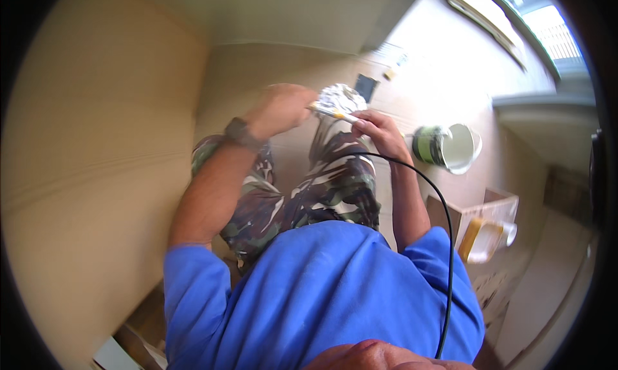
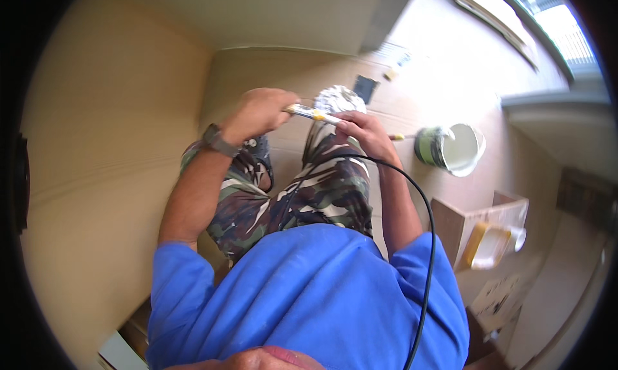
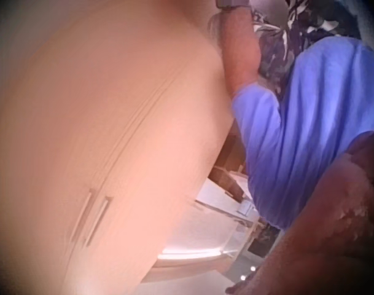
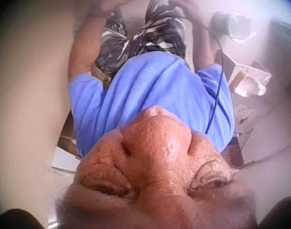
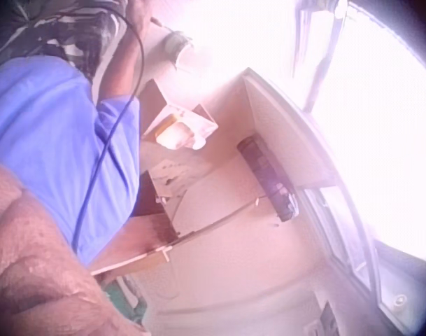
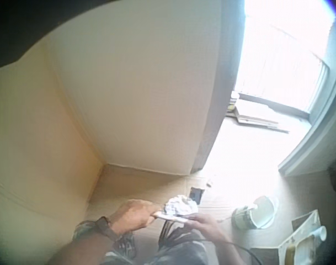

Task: The person is painting the walls of a room. They use a paint roller to apply paint to the walls and a paintbrush to paint the edges and corners. The person moves around the room, painting different sections of the walls.

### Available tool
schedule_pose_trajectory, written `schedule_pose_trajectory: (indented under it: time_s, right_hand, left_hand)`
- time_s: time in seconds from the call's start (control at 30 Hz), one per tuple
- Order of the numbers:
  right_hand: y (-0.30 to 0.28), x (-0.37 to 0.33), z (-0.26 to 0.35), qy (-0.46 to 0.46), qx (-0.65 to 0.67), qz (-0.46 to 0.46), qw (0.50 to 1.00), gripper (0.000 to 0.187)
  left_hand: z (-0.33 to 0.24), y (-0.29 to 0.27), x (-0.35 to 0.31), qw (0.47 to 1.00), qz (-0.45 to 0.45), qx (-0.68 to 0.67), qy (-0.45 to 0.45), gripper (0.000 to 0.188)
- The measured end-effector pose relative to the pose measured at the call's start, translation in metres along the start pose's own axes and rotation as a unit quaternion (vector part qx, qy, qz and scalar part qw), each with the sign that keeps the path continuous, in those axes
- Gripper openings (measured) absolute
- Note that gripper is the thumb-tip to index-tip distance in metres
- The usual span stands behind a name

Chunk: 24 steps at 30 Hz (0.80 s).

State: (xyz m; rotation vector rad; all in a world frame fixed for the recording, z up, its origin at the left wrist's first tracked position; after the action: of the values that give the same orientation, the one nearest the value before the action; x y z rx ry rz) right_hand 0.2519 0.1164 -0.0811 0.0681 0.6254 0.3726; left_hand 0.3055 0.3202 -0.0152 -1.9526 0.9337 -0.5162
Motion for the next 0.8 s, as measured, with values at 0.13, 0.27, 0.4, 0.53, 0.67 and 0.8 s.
schedule_pose_trajectory:
  time_s: [0.13,0.27,0.4,0.53,0.67,0.8]
  right_hand:
    - [-0.03,-0.018,-0.006,-0.007,-0.01,-0.084,0.996,0.031]
    - [-0.089,-0.082,-0.004,-0.054,0.04,-0.202,0.977,0.03]
    - [-0.16,-0.166,-0.014,-0.081,0.031,-0.329,0.94,0.029]
    - [-0.207,-0.209,-0.037,-0.164,0.187,-0.351,0.903,0.033]
    - [-0.227,-0.193,-0.062,-0.17,0.239,-0.372,0.881,0.032]
    - [-0.251,-0.18,-0.08,-0.188,0.223,-0.422,0.858,0.041]
  left_hand:
    - [0.013,-0.002,-0.003,0.998,0.027,-0.027,-0.052,0.023]
    - [0.013,-0.015,-0.013,0.989,0.079,-0.04,-0.12,0.024]
    - [0.014,-0.021,-0.019,0.98,0.088,-0.078,-0.163,0.027]
    - [0.006,-0.023,-0.014,0.977,0.102,-0.091,-0.166,0.029]
    - [0.009,-0.014,-0.017,0.984,0.072,-0.101,-0.127,0.03]
    - [0.015,-0.015,-0.023,0.989,0.085,-0.084,-0.082,0.031]
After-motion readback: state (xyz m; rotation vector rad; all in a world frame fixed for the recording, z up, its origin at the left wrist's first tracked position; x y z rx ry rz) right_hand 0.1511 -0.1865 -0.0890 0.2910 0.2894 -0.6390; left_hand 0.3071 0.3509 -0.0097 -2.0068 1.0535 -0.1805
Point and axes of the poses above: each hand's wrist, its own x-axis towards the middle knuckle, its own y-axis out of the palm, z = x × y, the point moved 5 cm from there along x, towards the middle knuckle, and after that the axes turned 12 degrees about y, right-handed, at the moved point
